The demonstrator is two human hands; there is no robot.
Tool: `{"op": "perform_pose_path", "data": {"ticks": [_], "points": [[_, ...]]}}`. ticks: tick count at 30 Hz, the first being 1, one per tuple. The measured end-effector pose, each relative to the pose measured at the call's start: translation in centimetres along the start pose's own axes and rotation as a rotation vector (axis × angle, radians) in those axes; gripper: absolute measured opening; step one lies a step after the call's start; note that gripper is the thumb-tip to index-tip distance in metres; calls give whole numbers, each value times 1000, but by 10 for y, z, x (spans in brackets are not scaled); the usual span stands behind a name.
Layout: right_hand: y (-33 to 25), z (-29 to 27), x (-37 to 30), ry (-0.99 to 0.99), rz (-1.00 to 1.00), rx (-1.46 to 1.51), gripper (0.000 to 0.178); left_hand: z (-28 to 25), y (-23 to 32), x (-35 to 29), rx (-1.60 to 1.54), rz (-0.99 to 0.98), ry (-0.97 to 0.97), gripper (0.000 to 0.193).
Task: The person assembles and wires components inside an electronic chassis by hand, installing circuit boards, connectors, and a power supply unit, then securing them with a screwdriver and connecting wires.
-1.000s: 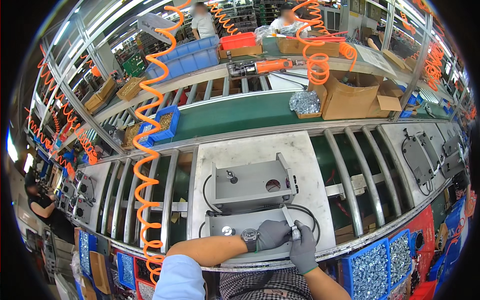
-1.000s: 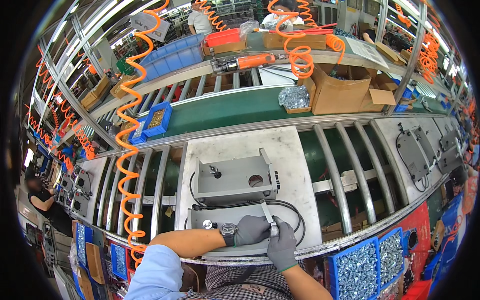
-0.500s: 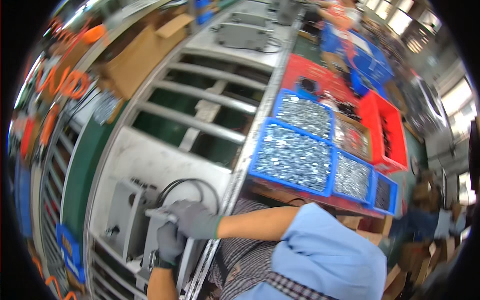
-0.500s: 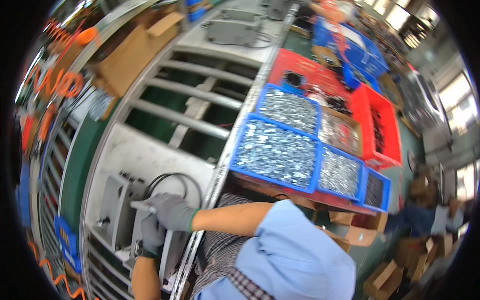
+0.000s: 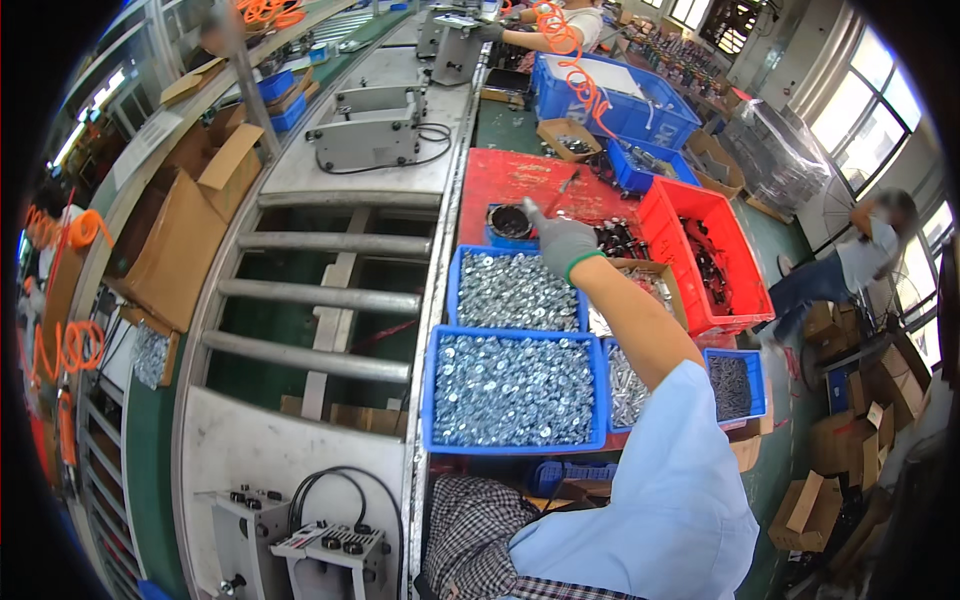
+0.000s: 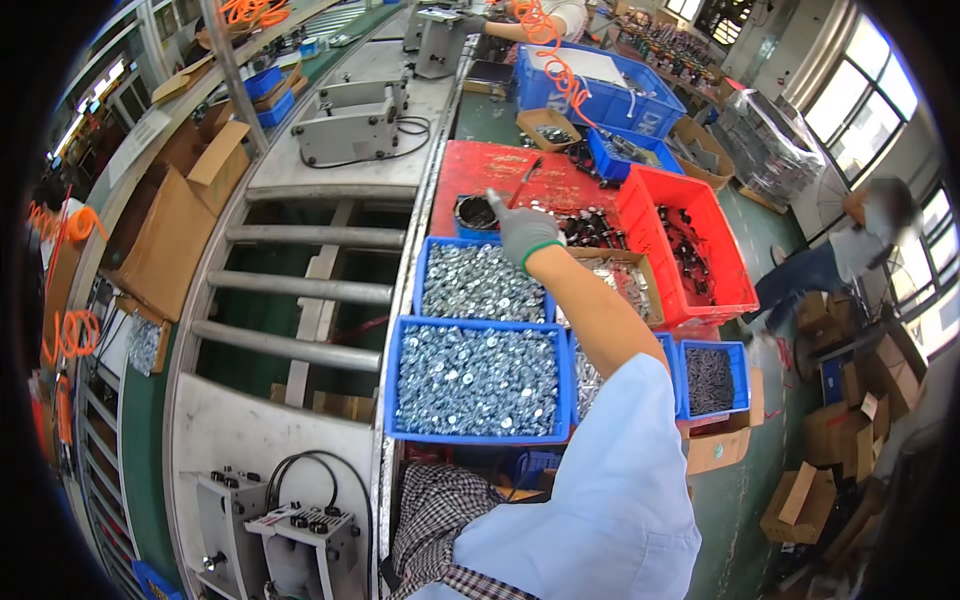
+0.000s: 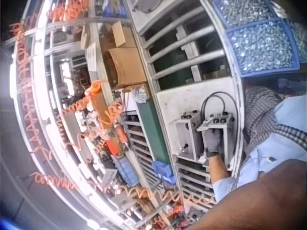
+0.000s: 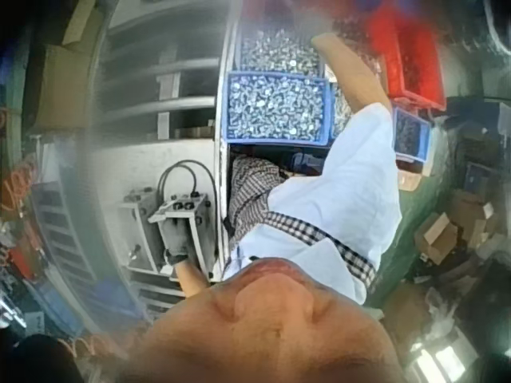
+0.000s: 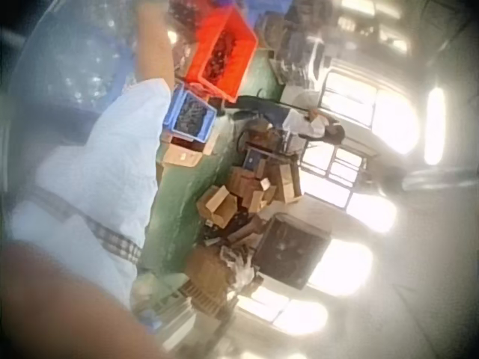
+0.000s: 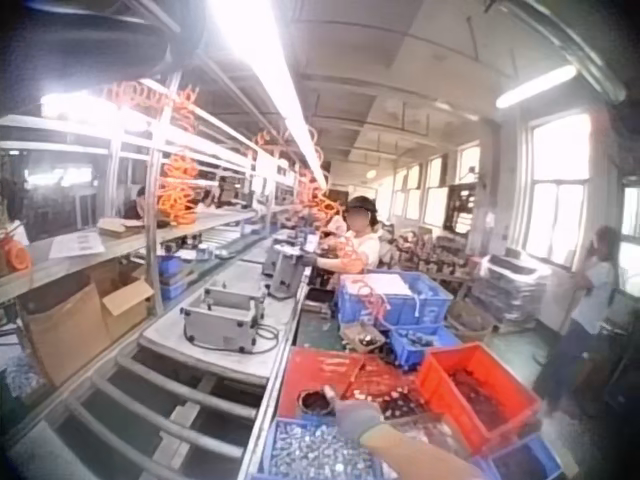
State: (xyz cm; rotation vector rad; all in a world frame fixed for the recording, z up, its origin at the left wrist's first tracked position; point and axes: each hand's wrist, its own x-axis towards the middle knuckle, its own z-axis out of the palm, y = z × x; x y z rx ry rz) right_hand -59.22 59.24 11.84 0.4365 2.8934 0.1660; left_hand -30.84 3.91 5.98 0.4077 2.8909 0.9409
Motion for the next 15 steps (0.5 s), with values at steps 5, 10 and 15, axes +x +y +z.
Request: {"op": "perform_pose_path", "data": {"ticks": [5, 10, 15], "points": [[11, 16, 48, 283, -57, -57, 37, -24, 28, 11, -241, -300, -86, 38], [53, -26, 18, 1099, 113, 538, 33, -12, 41, 20, -303, -478, -25, 36], [18, -17, 42, 591, 24, 1319, 47, -13, 39, 11, -506, -555, 26, 38]]}}
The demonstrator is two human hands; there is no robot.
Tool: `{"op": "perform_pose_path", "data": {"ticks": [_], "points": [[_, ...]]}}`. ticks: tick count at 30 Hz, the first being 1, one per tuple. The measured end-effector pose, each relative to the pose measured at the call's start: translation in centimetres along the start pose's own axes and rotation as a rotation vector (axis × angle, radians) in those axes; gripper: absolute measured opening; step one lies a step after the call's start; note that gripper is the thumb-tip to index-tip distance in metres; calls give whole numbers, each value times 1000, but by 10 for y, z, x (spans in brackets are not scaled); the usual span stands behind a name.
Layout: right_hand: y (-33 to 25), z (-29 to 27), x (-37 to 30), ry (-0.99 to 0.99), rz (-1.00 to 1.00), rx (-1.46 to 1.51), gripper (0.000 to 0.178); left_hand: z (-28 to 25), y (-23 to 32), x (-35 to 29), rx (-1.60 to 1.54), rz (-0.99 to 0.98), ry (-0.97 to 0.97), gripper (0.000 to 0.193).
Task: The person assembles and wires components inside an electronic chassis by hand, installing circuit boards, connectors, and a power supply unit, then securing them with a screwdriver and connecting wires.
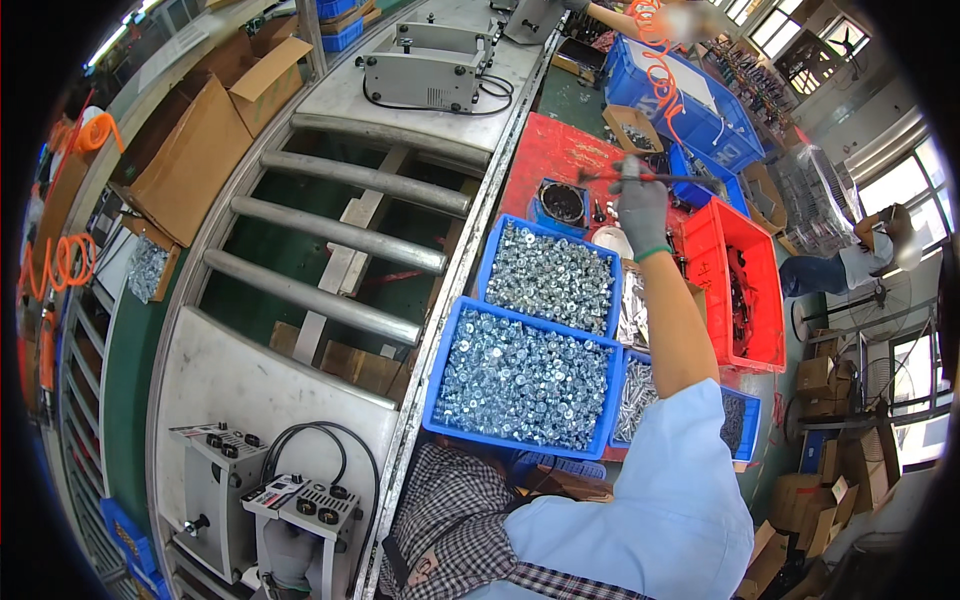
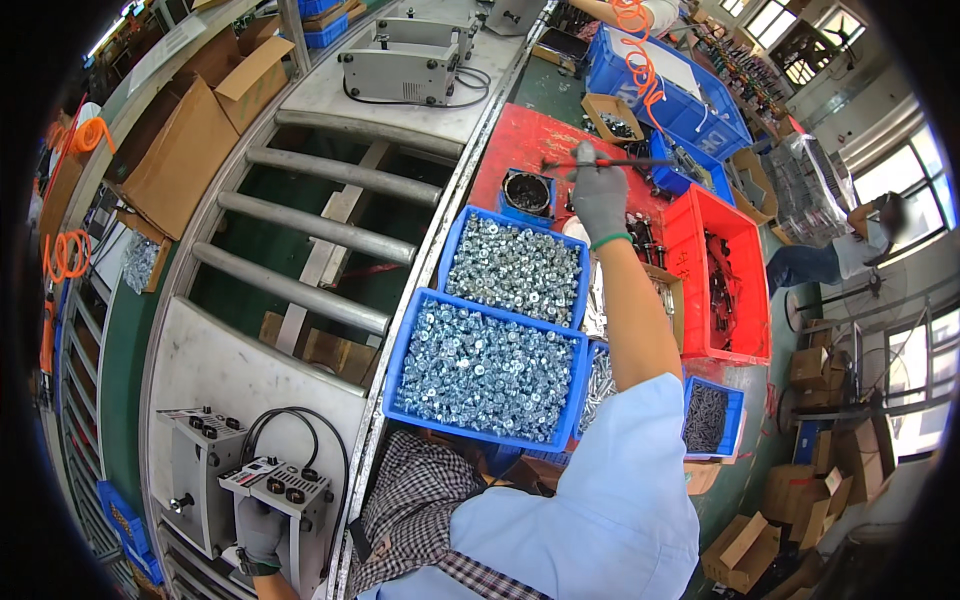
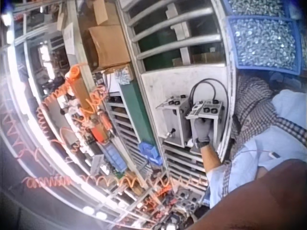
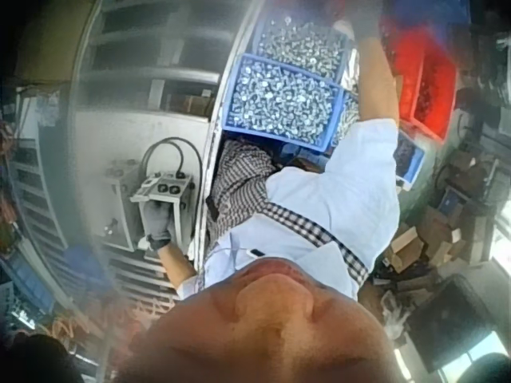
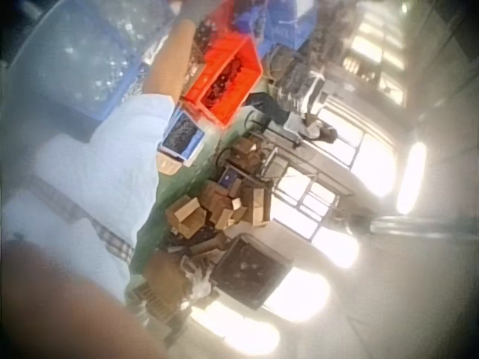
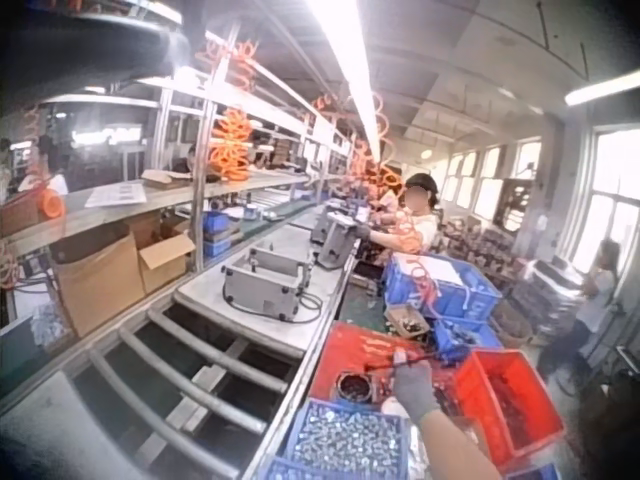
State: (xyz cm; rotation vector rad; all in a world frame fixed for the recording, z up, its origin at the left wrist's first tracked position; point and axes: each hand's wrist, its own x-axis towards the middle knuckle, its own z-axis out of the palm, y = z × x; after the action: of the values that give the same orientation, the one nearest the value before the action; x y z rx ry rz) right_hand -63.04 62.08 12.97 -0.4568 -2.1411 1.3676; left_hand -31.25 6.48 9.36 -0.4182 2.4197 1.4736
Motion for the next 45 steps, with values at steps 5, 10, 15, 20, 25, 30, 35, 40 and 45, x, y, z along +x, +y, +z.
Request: {"op": "perform_pose_path", "data": {"ticks": [5, 10, 15, 20, 25, 30, 35, 40, 45], "points": [[48, 23, 15, -148, 63, -100, 42, 2, -9, -3, -68, 4, 28, 39], [49, 42, 1, -94, 326, -59, 34, -2, -12, 2, 60, 97, 17, 38], [49, 38, -23, -54, 157, -105, 40, 3, 0, -4, -44, 83, 32, 39], [68, 28, -26, -110, -165, -445, 31, 6, 2, -6, -218, -25, 37, 31], [58, 31, -34, -86, -132, -273, 30, -53, -45, -32, 31, 175, 305, 22], [25, 28, -62, -111, 420, 751, 22, -116, 1, 19, 205, 22, 638, 37], [-74, 108, -201, -629, 561, 1012, 31, -141, -33, 101, 535, 152, 81, 38], [-144, 155, -307, -1030, 497, 987, 33, -126, -66, 105, 451, 264, 144, 30], [-215, 223, -360, -1364, 116, 654, 27, -133, -75, 117, 356, 288, 69, 30]]}}
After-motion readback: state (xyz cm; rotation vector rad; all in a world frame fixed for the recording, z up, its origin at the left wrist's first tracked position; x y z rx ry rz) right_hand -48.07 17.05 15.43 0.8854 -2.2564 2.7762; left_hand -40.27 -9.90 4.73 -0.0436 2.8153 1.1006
